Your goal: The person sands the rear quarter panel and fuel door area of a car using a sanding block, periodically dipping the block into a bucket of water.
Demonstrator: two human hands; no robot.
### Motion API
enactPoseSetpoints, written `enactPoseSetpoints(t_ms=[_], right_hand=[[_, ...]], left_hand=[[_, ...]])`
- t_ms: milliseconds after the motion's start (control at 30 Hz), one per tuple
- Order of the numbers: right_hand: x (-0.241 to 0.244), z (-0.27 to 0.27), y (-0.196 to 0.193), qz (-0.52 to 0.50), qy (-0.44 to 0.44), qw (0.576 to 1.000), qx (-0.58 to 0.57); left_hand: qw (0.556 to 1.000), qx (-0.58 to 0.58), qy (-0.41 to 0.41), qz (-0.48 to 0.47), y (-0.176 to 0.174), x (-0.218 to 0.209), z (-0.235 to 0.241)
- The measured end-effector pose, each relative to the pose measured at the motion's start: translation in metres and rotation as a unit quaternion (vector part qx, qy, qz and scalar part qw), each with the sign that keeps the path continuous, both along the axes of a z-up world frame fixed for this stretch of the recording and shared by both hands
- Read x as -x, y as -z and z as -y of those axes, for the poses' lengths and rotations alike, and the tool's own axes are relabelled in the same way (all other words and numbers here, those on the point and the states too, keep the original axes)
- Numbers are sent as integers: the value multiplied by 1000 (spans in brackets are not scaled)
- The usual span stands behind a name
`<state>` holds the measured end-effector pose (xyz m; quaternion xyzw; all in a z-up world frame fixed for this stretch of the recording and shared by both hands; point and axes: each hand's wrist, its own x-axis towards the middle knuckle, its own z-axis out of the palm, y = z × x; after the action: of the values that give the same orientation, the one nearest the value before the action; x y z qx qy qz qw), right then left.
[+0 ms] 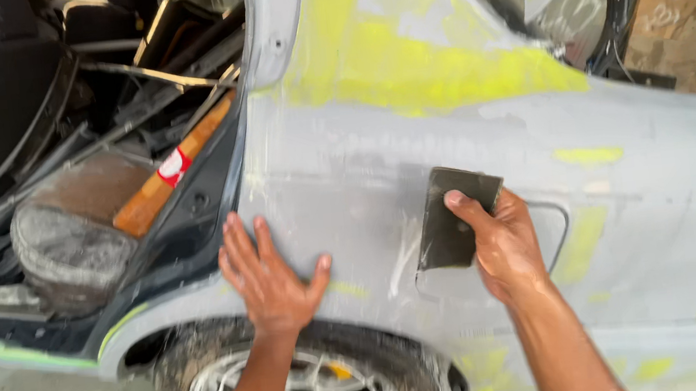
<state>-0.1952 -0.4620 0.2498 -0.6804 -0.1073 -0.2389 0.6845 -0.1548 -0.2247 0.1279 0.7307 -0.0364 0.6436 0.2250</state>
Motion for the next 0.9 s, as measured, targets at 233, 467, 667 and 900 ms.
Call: enactPoseSetpoints(t_ms=[233, 467, 667, 900], right_hand=[[104, -67, 107, -215, 102, 927, -288], [152, -91, 236, -356, -13, 913, -197], [190, -95, 271, -346, -2, 918, -193], [200, -84, 304, -341, -129, 896, -254]], left_hand=[[888, 261, 291, -241, 34, 148, 0], [705, 443, 348, -430, 138, 222, -6], [844, 194, 367, -338, 155, 256, 0], [748, 315, 360, -460, 141, 268, -5]])
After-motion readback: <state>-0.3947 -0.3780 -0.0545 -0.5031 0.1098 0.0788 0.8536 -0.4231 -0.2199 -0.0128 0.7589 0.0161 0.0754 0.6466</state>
